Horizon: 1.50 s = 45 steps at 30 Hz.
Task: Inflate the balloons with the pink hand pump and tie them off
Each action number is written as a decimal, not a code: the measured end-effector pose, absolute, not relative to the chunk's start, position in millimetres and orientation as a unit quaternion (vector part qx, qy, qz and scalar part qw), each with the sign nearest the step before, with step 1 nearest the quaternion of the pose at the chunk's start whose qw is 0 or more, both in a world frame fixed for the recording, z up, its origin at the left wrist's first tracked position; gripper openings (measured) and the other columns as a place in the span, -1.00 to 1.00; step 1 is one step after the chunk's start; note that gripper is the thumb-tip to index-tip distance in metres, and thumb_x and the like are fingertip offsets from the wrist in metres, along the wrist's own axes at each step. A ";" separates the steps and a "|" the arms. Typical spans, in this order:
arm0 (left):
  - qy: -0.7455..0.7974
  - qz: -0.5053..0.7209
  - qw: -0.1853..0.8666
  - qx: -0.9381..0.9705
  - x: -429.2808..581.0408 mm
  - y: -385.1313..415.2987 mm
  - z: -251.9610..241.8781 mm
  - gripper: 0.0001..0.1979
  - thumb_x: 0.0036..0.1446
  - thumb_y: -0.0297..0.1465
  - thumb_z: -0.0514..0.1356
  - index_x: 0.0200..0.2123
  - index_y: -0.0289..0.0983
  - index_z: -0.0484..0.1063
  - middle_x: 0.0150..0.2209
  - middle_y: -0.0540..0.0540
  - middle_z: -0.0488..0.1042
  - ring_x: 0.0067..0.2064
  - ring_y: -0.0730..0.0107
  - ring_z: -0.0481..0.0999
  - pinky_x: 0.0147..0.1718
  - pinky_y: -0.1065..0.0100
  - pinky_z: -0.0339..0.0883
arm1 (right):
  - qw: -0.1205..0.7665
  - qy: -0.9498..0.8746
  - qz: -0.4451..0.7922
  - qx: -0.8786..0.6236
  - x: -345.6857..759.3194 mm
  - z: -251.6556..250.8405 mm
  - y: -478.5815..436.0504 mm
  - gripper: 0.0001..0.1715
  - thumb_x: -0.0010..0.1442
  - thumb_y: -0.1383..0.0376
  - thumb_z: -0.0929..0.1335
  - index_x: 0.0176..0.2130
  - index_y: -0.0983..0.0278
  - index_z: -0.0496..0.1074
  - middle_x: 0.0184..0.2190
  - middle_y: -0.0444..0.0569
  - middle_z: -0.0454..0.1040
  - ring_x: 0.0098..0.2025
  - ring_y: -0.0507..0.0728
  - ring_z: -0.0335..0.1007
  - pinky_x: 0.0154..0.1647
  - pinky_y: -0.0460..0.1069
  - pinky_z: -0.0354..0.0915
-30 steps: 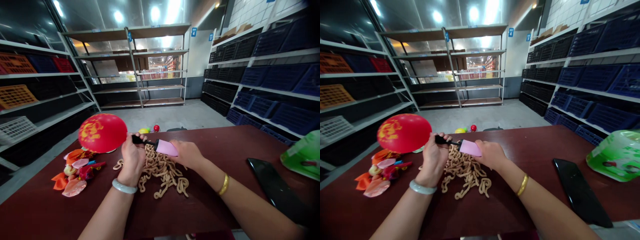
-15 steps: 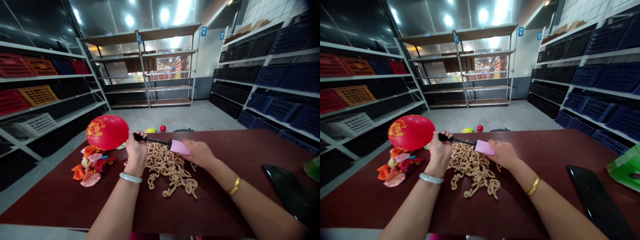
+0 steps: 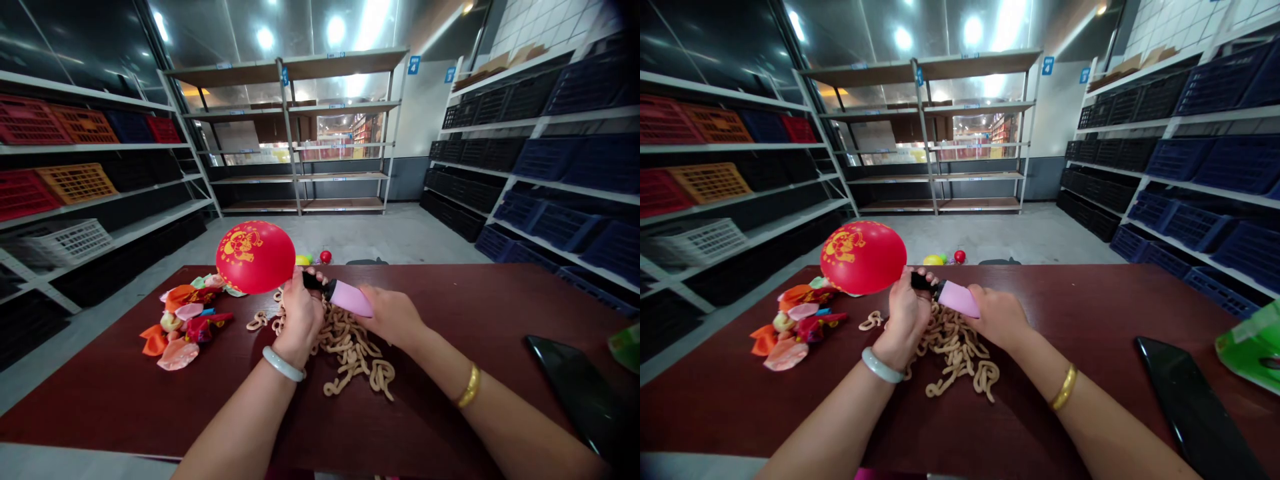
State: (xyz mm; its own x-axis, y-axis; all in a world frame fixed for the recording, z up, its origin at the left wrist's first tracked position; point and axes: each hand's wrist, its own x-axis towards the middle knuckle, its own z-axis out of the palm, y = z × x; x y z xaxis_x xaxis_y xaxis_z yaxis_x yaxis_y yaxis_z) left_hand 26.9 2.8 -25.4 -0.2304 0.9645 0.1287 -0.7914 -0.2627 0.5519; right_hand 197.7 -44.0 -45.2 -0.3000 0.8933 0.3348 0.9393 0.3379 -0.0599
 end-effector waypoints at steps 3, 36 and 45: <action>0.192 0.773 0.564 0.219 -0.8 16.0 -19.2 -0.88 0.17 -0.44 0.15 -0.40 -0.26 0.23 -0.49 0.01 0.31 -0.49 0.45 0.35 -0.45 0.35 0.26 | 0.145 -0.807 -0.069 -0.568 202.9 -45.1 -39.7 -0.48 0.23 -0.07 0.26 0.02 0.20 0.28 -0.17 0.00 0.53 -0.17 0.20 0.48 -0.31 0.01 0.21; 0.200 0.806 0.506 0.235 -12.6 10.7 -5.4 -0.90 0.18 -0.46 0.12 -0.39 -0.25 0.23 -0.50 0.03 0.30 -0.49 0.44 0.35 -0.46 0.37 0.25 | 0.148 -0.809 -0.044 -0.567 203.4 -41.0 -38.2 -0.42 0.21 -0.10 0.28 0.06 0.20 0.26 -0.13 0.04 0.52 -0.12 0.23 0.47 -0.24 0.02 0.24; 0.210 0.837 0.462 0.205 -57.2 33.8 -6.8 -0.82 0.20 -0.35 0.12 -0.40 -0.23 0.16 -0.55 0.07 0.26 -0.55 0.49 0.32 -0.49 0.42 0.19 | 0.148 -0.824 -0.067 -0.543 223.5 -44.1 -27.3 -0.43 0.22 -0.09 0.27 0.05 0.22 0.28 -0.11 0.04 0.51 -0.13 0.22 0.47 -0.26 0.02 0.22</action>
